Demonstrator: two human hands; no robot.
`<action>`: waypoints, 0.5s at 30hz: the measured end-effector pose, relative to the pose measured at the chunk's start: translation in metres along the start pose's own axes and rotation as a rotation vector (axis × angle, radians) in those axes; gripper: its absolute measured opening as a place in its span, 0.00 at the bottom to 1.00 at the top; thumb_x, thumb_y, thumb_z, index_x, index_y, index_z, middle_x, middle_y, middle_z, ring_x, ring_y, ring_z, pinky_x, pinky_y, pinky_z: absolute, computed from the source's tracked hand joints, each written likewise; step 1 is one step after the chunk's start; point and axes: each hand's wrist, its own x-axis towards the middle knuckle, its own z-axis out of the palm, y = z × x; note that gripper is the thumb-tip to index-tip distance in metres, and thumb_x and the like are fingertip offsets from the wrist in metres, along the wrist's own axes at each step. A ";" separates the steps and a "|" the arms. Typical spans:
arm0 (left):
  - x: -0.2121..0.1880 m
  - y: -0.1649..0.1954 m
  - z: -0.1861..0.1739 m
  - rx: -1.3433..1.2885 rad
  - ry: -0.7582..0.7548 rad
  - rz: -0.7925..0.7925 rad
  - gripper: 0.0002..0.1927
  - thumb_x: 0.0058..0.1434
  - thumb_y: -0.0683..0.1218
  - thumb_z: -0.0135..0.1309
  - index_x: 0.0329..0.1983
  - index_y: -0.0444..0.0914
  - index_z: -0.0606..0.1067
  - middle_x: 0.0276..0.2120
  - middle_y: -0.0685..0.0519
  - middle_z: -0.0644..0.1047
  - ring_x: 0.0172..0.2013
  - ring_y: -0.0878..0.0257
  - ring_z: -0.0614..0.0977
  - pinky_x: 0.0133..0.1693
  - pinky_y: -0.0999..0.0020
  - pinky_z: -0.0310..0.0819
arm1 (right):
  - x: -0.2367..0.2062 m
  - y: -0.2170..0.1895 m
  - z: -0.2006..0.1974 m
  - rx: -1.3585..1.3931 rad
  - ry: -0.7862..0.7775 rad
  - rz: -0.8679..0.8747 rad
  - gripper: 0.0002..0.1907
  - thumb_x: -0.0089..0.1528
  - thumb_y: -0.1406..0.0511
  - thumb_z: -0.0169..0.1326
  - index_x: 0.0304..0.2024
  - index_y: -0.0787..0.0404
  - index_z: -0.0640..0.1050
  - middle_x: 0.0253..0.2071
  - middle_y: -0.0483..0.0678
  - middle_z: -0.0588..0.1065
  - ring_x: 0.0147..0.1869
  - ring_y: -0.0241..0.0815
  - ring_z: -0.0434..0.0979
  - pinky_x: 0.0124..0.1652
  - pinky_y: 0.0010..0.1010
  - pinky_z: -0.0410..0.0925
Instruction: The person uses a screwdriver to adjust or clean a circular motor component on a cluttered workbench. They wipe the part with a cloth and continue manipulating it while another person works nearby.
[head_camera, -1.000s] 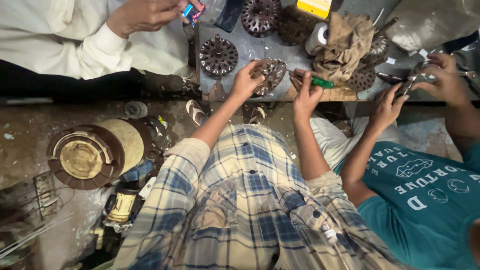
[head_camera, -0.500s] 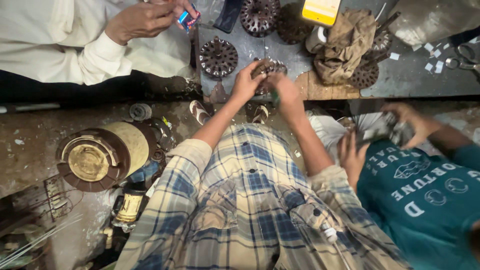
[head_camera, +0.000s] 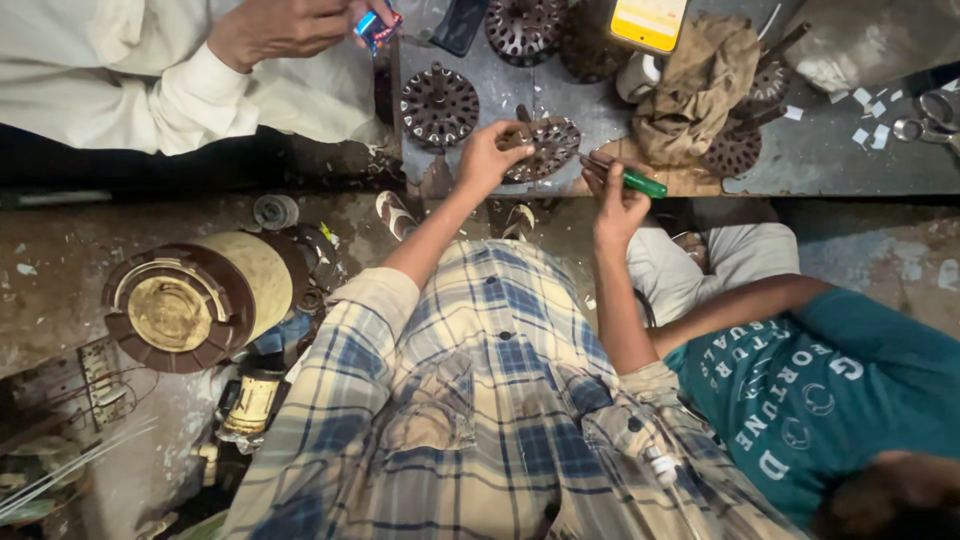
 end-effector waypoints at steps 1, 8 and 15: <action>0.001 -0.001 0.000 -0.035 -0.021 0.017 0.21 0.54 0.42 0.70 0.51 0.36 0.80 0.40 0.51 0.85 0.40 0.67 0.85 0.44 0.70 0.79 | -0.001 0.002 0.000 0.007 -0.016 0.013 0.16 0.72 0.60 0.52 0.52 0.70 0.73 0.53 0.61 0.78 0.54 0.52 0.83 0.52 0.40 0.78; 0.008 -0.004 0.001 -0.323 -0.176 -0.015 0.25 0.55 0.33 0.66 0.57 0.30 0.76 0.47 0.50 0.83 0.47 0.65 0.84 0.51 0.69 0.80 | 0.001 0.009 0.000 0.085 -0.020 0.043 0.18 0.71 0.60 0.53 0.53 0.69 0.71 0.54 0.61 0.78 0.55 0.55 0.83 0.53 0.41 0.78; 0.015 -0.007 0.001 -0.468 -0.348 -0.027 0.28 0.57 0.32 0.63 0.62 0.30 0.73 0.53 0.48 0.81 0.53 0.62 0.82 0.55 0.67 0.79 | -0.005 0.014 -0.009 0.031 -0.040 0.081 0.20 0.72 0.60 0.53 0.55 0.73 0.74 0.55 0.61 0.77 0.58 0.56 0.82 0.55 0.43 0.77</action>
